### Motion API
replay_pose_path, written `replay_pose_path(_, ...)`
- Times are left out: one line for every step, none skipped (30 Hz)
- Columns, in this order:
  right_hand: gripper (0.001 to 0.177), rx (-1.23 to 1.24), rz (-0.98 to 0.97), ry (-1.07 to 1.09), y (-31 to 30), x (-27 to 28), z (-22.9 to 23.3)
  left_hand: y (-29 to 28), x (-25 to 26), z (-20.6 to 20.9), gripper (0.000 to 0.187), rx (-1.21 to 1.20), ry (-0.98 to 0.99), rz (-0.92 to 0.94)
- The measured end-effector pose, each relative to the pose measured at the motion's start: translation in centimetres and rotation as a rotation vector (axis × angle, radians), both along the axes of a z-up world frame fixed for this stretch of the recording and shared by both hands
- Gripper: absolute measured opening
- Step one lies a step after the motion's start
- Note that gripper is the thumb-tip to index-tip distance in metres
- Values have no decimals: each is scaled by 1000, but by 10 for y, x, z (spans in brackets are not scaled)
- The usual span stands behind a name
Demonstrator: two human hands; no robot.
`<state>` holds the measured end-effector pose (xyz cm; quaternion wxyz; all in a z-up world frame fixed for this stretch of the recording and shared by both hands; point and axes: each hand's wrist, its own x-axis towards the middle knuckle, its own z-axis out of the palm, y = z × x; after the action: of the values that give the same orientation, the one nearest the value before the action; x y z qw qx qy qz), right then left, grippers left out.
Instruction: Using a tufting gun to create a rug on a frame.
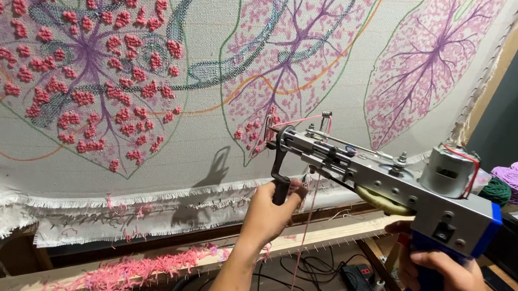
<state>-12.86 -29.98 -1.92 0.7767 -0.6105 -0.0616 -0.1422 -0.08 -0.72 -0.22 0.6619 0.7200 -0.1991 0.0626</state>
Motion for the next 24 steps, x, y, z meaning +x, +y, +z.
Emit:
replay_pose_path(37,-30,-17,-21,6,0,3,0,1,-1,30,11,-88,90)
replay_pose_path(37,-31,-19,-21,14,-2,10,-1,0,1,30,10,-87,89)
replay_pose_path(39,-57,-31,-3,22,-3,16,-1,-2,3,35,58,-139,174)
replay_pose_path(42,-83,-43,16,31,-5,22,-1,-4,4,42,107,-188,259)
replay_pose_path(42,-85,-43,19,34,-4,23,1,-6,5,42,105,-185,259)
replay_pose_path(44,-98,-28,11,36,-2,23,1,-7,7,45,137,-179,281)
replay_pose_path(45,-112,-13,4,39,-1,24,2,-9,9,48,169,-172,303)
replay_pose_path(45,-112,-15,7,41,-1,25,2,-7,7,48,169,-170,301)
replay_pose_path(45,-109,-12,7,44,-1,26,2,-6,5,46,182,-142,295)
replay_pose_path(45,-104,-9,5,46,1,28,3,-4,5,44,196,-117,289)
replay_pose_path(45,-103,-11,5,48,1,30,4,-3,6,44,197,-117,287)
replay_pose_path(44,-87,-13,18,50,2,31,5,-3,7,42,211,-87,286)
replay_pose_path(44,-71,-16,31,52,2,32,6,-2,7,40,225,-57,286)
replay_pose_path(44,-70,-18,31,53,4,32,6,1,5,40,226,-57,284)
replay_pose_path(44,-68,-13,31,53,5,33,6,5,3,40,213,-74,284)
replay_pose_path(43,-65,-7,32,53,6,33,6,8,0,40,200,-89,285)
replay_pose_path(43,-65,-8,33,53,6,33,5,8,-1,40,200,-88,284)
replay_pose_path(43,-73,-3,34,53,8,32,6,10,-1,40,186,-108,291)
replay_pose_path(42,-81,3,35,54,9,32,7,11,-2,41,171,-128,297)
replay_pose_path(42,-82,5,37,56,9,32,7,11,-2,41,171,-126,299)
replay_pose_path(42,-84,0,41,57,10,32,8,11,-1,41,163,-119,298)
replay_pose_path(42,-86,-5,43,59,10,33,9,11,0,41,155,-115,297)
replay_pose_path(42,-86,-4,42,60,13,33,10,13,0,41,154,-115,298)
replay_pose_path(40,-89,-19,31,61,15,32,11,15,0,41,152,-103,287)
